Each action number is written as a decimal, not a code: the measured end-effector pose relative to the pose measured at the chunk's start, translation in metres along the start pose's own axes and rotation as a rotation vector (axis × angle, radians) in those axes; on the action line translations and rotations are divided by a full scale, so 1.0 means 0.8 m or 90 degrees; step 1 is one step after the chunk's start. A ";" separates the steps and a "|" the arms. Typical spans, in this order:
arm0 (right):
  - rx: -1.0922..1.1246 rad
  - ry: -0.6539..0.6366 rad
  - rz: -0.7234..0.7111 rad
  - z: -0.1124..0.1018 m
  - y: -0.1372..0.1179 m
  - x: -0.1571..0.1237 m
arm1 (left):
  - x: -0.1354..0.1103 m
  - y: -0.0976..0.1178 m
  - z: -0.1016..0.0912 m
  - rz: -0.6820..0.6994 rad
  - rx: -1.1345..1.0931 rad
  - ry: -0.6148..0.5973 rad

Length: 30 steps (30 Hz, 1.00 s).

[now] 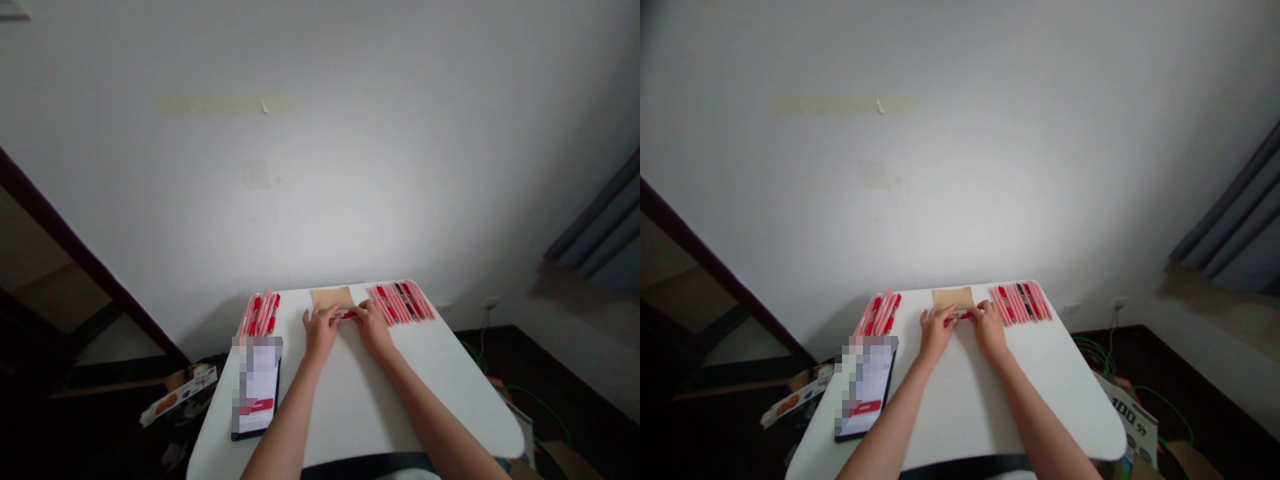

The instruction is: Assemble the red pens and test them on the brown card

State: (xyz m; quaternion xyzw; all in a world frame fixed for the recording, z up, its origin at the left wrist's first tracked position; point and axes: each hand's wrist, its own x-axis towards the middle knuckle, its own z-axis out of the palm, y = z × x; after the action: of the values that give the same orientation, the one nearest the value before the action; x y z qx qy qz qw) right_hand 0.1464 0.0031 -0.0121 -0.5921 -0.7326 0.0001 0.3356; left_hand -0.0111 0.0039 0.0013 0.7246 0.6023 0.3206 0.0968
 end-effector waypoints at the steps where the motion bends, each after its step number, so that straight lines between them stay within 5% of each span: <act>1: 0.010 0.012 0.003 0.001 0.002 0.000 | 0.000 0.000 -0.001 -0.009 0.011 0.008; 14: -0.034 0.132 0.057 -0.009 0.021 -0.007 | -0.004 -0.010 -0.012 -0.020 0.054 0.055; 30: -0.034 0.070 0.040 -0.009 0.027 -0.006 | -0.002 -0.015 -0.007 -0.038 0.055 0.126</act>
State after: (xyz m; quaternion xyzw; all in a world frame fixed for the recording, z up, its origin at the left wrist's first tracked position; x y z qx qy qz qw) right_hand 0.1690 0.0026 -0.0172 -0.6229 -0.6939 -0.0412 0.3590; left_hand -0.0240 0.0038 -0.0017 0.6748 0.6431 0.3616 0.0151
